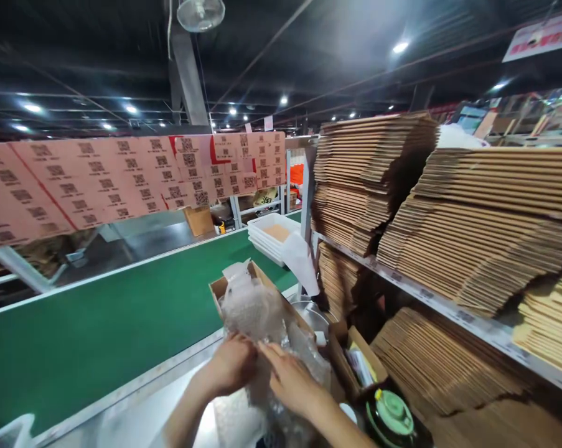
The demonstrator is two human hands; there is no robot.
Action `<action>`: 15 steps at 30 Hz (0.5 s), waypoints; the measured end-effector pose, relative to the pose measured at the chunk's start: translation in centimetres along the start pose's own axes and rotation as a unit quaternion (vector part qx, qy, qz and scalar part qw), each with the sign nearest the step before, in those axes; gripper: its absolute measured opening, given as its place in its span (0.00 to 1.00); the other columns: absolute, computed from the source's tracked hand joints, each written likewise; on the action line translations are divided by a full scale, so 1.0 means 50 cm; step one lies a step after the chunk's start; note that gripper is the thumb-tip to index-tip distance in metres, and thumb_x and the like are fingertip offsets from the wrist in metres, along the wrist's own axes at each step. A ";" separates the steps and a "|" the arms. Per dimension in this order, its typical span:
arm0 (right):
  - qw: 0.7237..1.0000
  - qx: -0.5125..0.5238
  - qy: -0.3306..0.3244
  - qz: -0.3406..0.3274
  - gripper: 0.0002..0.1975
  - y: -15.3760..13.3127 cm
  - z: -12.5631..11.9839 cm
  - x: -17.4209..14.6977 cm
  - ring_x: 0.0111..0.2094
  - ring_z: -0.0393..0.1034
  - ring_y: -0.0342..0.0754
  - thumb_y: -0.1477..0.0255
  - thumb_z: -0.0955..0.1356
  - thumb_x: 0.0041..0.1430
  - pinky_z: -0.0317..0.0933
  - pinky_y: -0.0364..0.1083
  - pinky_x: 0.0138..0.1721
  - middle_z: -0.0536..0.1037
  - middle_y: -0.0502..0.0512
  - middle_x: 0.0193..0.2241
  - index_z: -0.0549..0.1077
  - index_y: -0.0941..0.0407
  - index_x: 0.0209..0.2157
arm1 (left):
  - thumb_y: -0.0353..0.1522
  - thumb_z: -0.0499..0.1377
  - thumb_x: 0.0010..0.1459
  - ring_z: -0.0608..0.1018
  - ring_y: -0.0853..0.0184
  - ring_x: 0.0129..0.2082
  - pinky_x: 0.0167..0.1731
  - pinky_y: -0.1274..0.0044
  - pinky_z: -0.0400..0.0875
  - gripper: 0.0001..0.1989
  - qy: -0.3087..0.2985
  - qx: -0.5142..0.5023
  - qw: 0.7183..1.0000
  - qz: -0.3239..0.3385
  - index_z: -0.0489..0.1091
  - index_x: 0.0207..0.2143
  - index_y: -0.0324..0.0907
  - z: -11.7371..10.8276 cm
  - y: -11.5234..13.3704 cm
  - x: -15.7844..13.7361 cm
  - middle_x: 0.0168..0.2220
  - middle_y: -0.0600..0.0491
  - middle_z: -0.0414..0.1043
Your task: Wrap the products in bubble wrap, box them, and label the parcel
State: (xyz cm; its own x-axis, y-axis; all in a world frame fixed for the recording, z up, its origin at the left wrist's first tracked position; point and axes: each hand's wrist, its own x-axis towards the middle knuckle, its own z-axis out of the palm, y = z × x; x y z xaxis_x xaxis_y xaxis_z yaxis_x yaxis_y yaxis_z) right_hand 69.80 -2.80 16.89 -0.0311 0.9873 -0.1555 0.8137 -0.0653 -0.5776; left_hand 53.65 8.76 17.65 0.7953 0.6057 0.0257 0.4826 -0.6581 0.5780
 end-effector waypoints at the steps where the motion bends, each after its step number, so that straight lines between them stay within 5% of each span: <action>1: 1.000 -0.007 0.003 -0.006 0.40 -0.006 0.019 0.003 0.67 0.65 0.56 0.82 0.61 0.57 0.61 0.55 0.69 0.66 0.60 0.70 0.63 0.51 0.71 | 0.28 0.62 0.49 0.83 0.53 0.40 0.51 0.61 0.76 0.05 0.017 -0.028 0.999 -0.001 0.78 0.28 0.45 -0.029 -0.011 -0.013 0.33 0.45 0.83; 4: 0.998 -0.063 0.006 -0.010 0.36 -0.027 0.059 0.005 0.62 0.70 0.59 0.83 0.61 0.57 0.64 0.59 0.65 0.69 0.59 0.68 0.71 0.49 0.65 | 0.36 0.58 0.60 0.82 0.54 0.48 0.53 0.63 0.75 0.15 0.129 -0.070 0.989 -0.006 0.81 0.45 0.45 -0.092 -0.045 -0.026 0.46 0.43 0.83; 6: 0.995 -0.088 -0.010 -0.041 0.32 -0.040 0.070 0.003 0.65 0.66 0.62 0.81 0.62 0.59 0.55 0.64 0.71 0.70 0.59 0.67 0.73 0.51 0.63 | 0.41 0.65 0.56 0.69 0.43 0.68 0.64 0.51 0.65 0.27 0.190 -0.040 0.981 -0.027 0.76 0.58 0.46 -0.099 -0.065 -0.012 0.67 0.38 0.68; 8: 0.993 -0.083 -0.027 -0.082 0.30 -0.048 0.065 -0.006 0.71 0.56 0.65 0.77 0.64 0.62 0.39 0.71 0.75 0.69 0.60 0.68 0.72 0.52 0.65 | 0.41 0.70 0.50 0.54 0.36 0.75 0.68 0.43 0.55 0.35 0.183 -0.026 0.981 -0.052 0.74 0.61 0.48 -0.079 -0.083 0.005 0.75 0.39 0.53; 11: 0.996 -0.024 -0.019 -0.089 0.27 -0.048 0.018 -0.030 0.74 0.49 0.66 0.70 0.66 0.65 0.35 0.72 0.75 0.65 0.58 0.71 0.72 0.48 0.65 | 0.39 0.63 0.55 0.71 0.41 0.66 0.65 0.48 0.63 0.18 0.215 -0.101 0.969 -0.062 0.80 0.46 0.43 -0.028 -0.108 0.014 0.63 0.36 0.72; 15: 0.983 0.065 0.164 -0.045 0.20 -0.031 -0.093 -0.021 0.58 0.74 0.59 0.63 0.61 0.71 0.67 0.59 0.63 0.79 0.61 0.57 0.79 0.52 0.55 | 0.41 0.60 0.55 0.80 0.51 0.54 0.59 0.58 0.73 0.12 0.396 -0.244 0.882 -0.077 0.76 0.35 0.43 0.033 -0.141 -0.012 0.50 0.42 0.80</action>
State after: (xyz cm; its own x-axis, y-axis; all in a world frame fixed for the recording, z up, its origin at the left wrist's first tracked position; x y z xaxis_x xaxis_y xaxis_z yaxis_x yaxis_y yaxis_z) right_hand 71.26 -3.05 21.69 0.1061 0.9821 0.1554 0.7348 0.0278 -0.6777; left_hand 50.39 12.30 12.23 0.1357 0.9207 0.3660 0.1938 -0.3870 0.9015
